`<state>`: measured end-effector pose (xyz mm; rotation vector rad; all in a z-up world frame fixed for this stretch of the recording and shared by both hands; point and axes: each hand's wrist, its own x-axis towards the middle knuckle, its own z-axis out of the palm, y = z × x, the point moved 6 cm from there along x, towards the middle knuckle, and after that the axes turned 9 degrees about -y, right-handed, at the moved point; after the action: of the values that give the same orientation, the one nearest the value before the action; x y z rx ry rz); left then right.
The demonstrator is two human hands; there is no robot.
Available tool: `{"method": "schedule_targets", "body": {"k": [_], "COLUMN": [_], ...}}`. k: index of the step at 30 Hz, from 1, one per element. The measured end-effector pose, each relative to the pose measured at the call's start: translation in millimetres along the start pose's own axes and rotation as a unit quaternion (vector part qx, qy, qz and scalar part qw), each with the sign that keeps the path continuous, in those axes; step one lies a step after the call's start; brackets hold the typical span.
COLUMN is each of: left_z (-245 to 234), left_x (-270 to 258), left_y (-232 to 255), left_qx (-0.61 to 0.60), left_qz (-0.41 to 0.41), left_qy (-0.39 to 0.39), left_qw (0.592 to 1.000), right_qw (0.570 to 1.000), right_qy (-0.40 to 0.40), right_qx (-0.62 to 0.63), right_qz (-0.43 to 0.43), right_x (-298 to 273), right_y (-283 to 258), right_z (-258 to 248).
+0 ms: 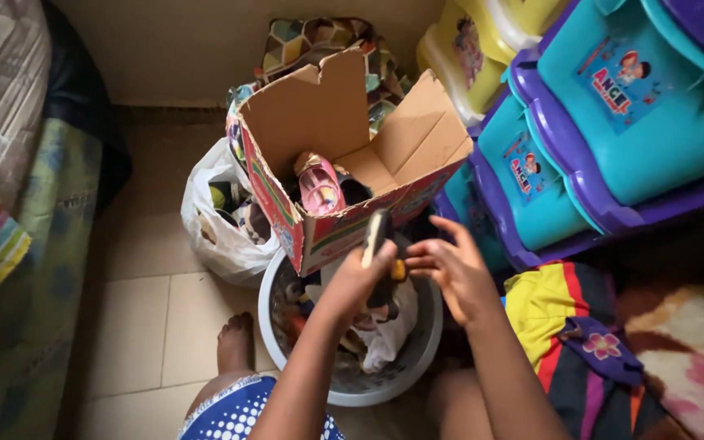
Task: Cleaning several pairs of children's shoes with a cloth.
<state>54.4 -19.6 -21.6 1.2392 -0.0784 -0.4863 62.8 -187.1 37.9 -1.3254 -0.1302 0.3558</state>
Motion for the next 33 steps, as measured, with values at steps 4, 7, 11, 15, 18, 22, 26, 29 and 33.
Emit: {"method": "schedule_targets", "body": {"k": [4, 7, 11, 15, 18, 22, 26, 29, 33], "left_z": [19.2, 20.0, 15.8, 13.8, 12.4, -11.3, -4.7, -7.9, -13.9], "left_x": [-18.0, -19.6, -16.1, -21.6, -30.2, -7.3, -27.1, -33.9, -22.0], "left_y": [26.5, 23.5, 20.2, 42.3, 69.7, 21.9, 52.9, 58.3, 50.3], "left_qx": [-0.266, -0.323, -0.371, -0.408, -0.382, -0.371, -0.353, -0.330, -0.299], "left_qz": [-0.019, -0.012, 0.038, 0.072, 0.101, 0.123, 0.153, 0.167, 0.193], "left_qy": [-0.021, -0.029, -0.060, -0.094, -0.045, 0.027, -0.001, 0.001, 0.017], "left_qw": [0.964, 0.946, 0.926, 0.905, 0.918, 0.920, 0.923, 0.929, 0.934], "right_qw": [0.994, 0.892, 0.909, 0.925, 0.935, 0.944, 0.957, 0.993, 0.942], "right_qy": [0.100, -0.028, -0.025, -0.011, 0.004, 0.018, 0.088, 0.043, -0.006], "right_qx": [-0.028, -0.414, -0.388, -0.364, -0.345, -0.322, -0.270, -0.089, -0.307], "right_qz": [0.020, 0.180, 0.150, 0.109, 0.086, 0.068, 0.052, -0.063, -0.136], "right_x": [19.7, 56.1, 68.0, 79.2, 75.3, 66.7, 56.1, 25.3, 8.6], "right_y": [144.4, 278.3, 290.1, 277.0, 265.3, 239.0, 126.3, 5.1, -57.8], "right_z": [-104.7, -170.7, -149.3, -133.8, -123.5, -115.5, -95.5, -18.8, 40.0]}}
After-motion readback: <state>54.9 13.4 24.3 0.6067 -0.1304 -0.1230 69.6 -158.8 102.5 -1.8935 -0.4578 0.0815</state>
